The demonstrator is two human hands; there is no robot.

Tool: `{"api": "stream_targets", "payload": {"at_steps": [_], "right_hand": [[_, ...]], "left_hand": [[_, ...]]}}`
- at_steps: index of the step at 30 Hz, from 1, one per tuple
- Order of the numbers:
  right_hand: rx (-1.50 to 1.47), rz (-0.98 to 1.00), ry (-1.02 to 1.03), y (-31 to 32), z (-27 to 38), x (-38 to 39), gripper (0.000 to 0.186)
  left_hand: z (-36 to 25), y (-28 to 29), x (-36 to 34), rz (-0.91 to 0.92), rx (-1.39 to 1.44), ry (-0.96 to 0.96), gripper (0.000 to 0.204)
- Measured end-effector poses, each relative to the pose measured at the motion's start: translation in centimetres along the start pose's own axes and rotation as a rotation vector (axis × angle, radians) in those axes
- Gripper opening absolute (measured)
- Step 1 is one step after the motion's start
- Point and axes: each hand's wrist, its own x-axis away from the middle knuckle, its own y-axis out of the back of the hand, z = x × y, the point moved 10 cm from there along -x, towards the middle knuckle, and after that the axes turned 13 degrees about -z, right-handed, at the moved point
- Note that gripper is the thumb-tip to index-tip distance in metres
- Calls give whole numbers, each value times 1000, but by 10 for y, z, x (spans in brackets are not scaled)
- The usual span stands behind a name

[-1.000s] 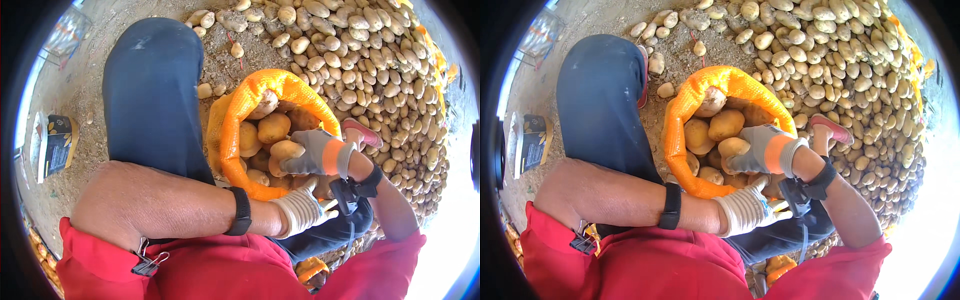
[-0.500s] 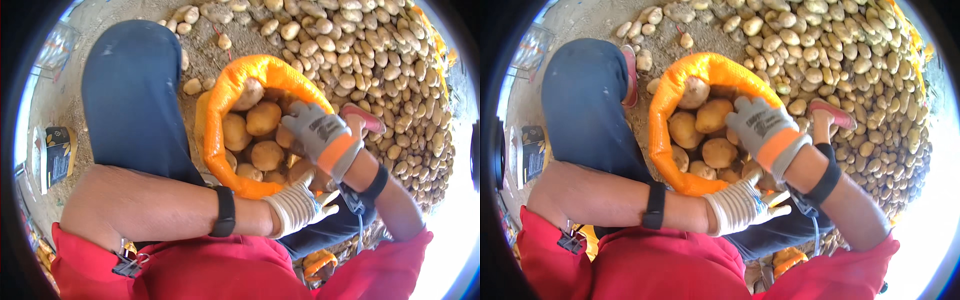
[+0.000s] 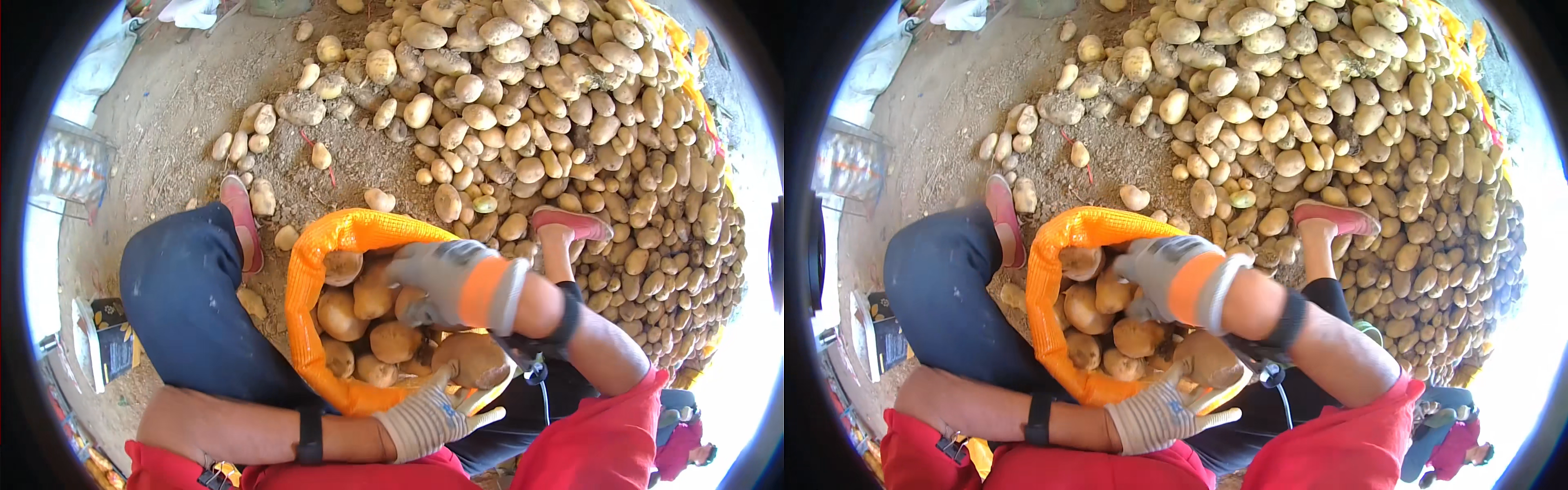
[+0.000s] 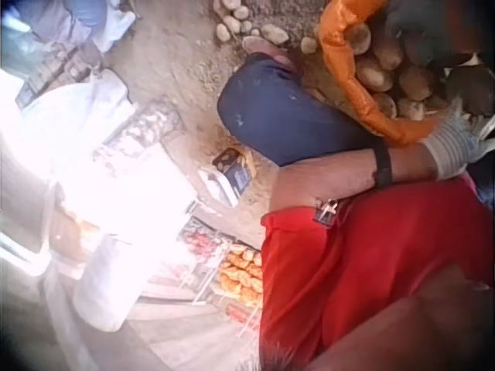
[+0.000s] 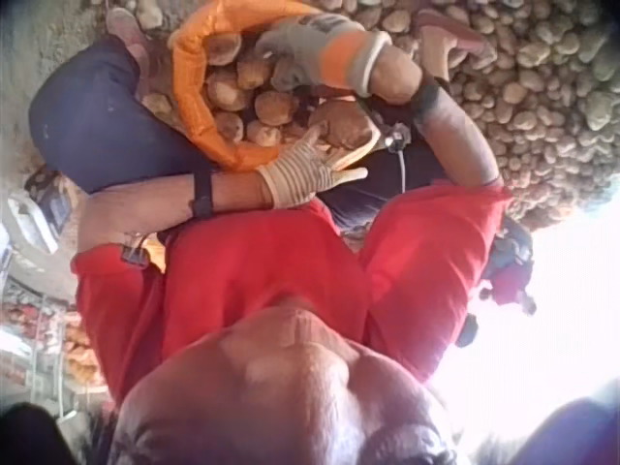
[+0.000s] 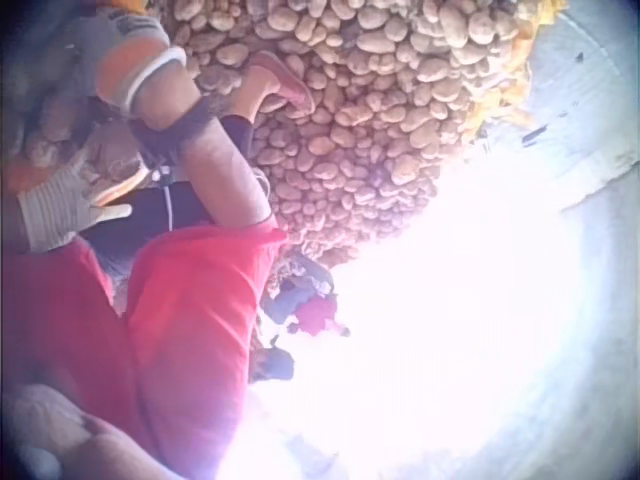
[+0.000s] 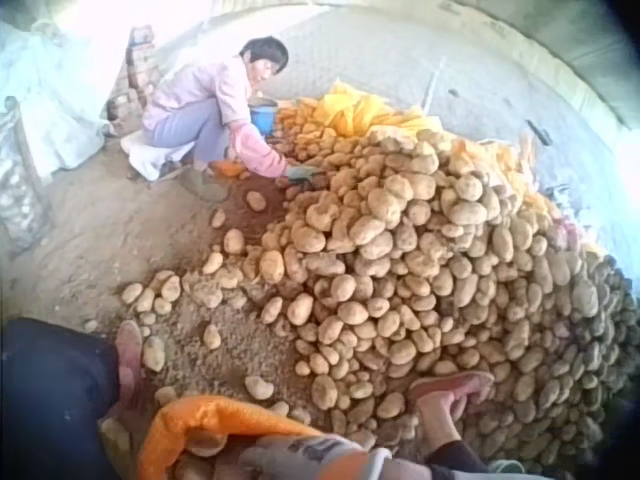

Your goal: The person sits on the ground next to a large pile of potatoes and repeatedly picks them up by hand to place them into an orange mesh bag. The person continues this process, filling the bag with potatoes from the surrounding pile.

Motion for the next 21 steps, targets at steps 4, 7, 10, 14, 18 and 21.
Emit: {"api": "stream_targets", "payload": {"at_steps": [4, 7, 10, 14, 18, 21], "right_hand": [[-1006, -235, -336, 70, -113, 8, 51], [53, -426, -513, 100, -241, -22, 72], [487, -483, -523, 145, -265, -79, 89], [730, -638, -778, 136, -354, -111, 86], [517, -728, -577, 130, -345, -110, 65], [474, -797, -486, 101, -332, -101, 68]], "left_hand": [[21, -5, -7, 40, 276, 87, 55], [-27, -51, 10, 4, -1219, -639, 57], [-37, -83, 25, -10, -1714, -865, 61], [-33, -79, 33, -68, -2006, -1084, 66], [-30, -63, 30, -2, -1796, -955, 83], [-34, -37, 20, -50, -1034, -765, 74]]}}
